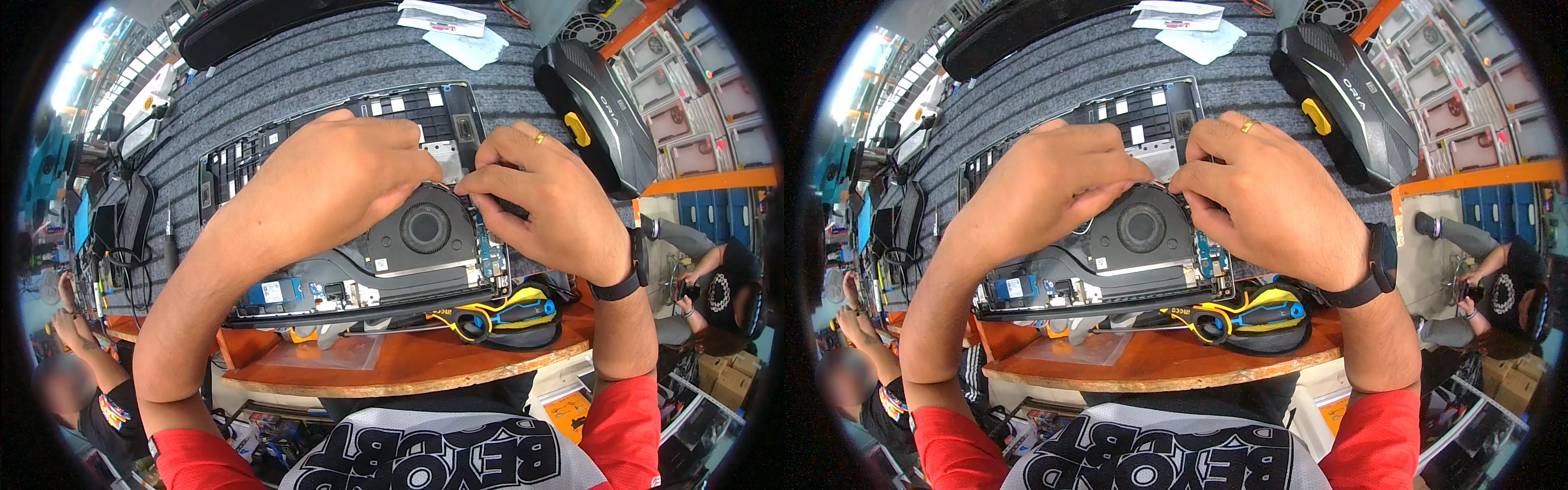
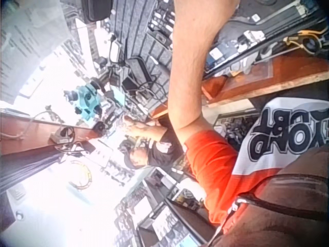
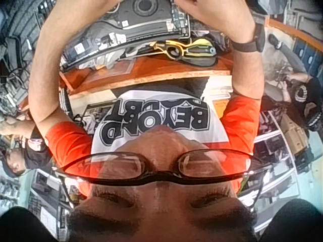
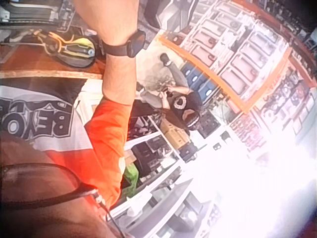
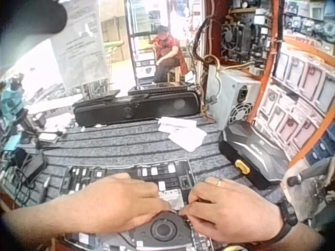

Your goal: The person manipulates internal components of a laptop, including connecting ribbon cables and securing wires around the cooling fan by hand.

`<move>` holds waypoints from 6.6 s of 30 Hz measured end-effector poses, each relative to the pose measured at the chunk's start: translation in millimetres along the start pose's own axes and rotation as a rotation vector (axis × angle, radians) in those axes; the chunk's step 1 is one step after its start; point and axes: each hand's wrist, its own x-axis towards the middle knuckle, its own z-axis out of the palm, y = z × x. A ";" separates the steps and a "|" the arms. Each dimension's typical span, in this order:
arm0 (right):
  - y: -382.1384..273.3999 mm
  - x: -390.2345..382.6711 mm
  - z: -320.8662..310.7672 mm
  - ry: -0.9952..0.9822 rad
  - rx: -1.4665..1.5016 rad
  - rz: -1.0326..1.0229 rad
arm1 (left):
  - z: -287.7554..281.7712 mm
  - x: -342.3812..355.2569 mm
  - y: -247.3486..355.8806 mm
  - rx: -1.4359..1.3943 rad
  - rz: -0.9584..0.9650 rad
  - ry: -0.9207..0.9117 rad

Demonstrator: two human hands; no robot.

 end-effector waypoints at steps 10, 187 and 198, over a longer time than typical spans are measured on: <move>-1.5 2.4 3.6 0.014 -0.003 -0.010 | -0.8 -2.2 -1.7 0.113 0.061 -0.012; -53.1 57.9 41.9 -0.114 0.268 0.155 | -69.7 -154.5 -32.8 0.346 -0.263 0.441; -57.3 79.6 32.3 -0.342 0.203 0.186 | -55.9 -171.4 -46.6 0.300 -0.173 0.385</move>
